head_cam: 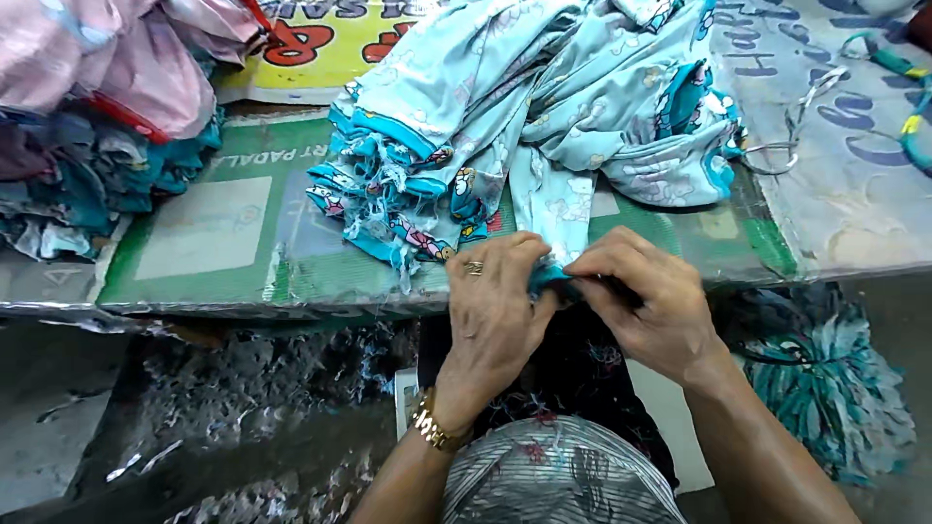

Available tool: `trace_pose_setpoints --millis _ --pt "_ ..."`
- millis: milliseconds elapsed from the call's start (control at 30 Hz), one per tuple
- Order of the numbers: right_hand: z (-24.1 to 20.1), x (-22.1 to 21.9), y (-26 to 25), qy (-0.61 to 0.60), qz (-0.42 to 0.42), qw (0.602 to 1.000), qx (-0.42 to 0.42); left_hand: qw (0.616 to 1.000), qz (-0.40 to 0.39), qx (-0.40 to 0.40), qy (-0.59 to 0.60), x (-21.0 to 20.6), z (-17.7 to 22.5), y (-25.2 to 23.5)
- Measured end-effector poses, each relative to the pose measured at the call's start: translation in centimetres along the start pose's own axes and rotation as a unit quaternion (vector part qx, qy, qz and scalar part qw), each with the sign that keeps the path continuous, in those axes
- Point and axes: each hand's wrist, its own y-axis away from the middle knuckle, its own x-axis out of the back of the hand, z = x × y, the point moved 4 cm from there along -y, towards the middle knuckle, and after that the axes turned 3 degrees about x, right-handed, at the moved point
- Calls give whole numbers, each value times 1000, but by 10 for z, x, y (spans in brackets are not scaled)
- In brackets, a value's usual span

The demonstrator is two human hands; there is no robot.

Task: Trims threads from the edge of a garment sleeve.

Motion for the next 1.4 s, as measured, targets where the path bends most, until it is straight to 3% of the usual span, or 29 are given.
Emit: trace_pose_setpoints --millis 100,200,333,400,500,600,700,967,1400 --pt "-13 20 4 53 44 997 35 999 15 -23 -24 0 -2 -6" --pt "1 27 24 159 14 987 14 996 28 -74 -48 19 -12 -1" --pt "11 -6 53 206 -100 973 -35 985 -109 -118 -66 22 -34 14" --pt "7 -3 56 175 -74 980 -64 987 -132 -84 -22 28 -37 17" --pt "-1 12 45 -3 12 993 -115 998 -60 -32 7 30 -21 13" --pt "0 1 22 -189 5 966 -177 995 -56 -25 -74 15 -2 5" --pt "13 -18 10 -158 -51 967 -196 988 -107 -25 -107 5 -2 9" --pt "22 -20 13 -94 -149 973 -151 995 -41 5 -95 27 -7 36" --pt "12 -20 20 -54 -134 981 -131 993 -57 49 -91 35 -12 52"
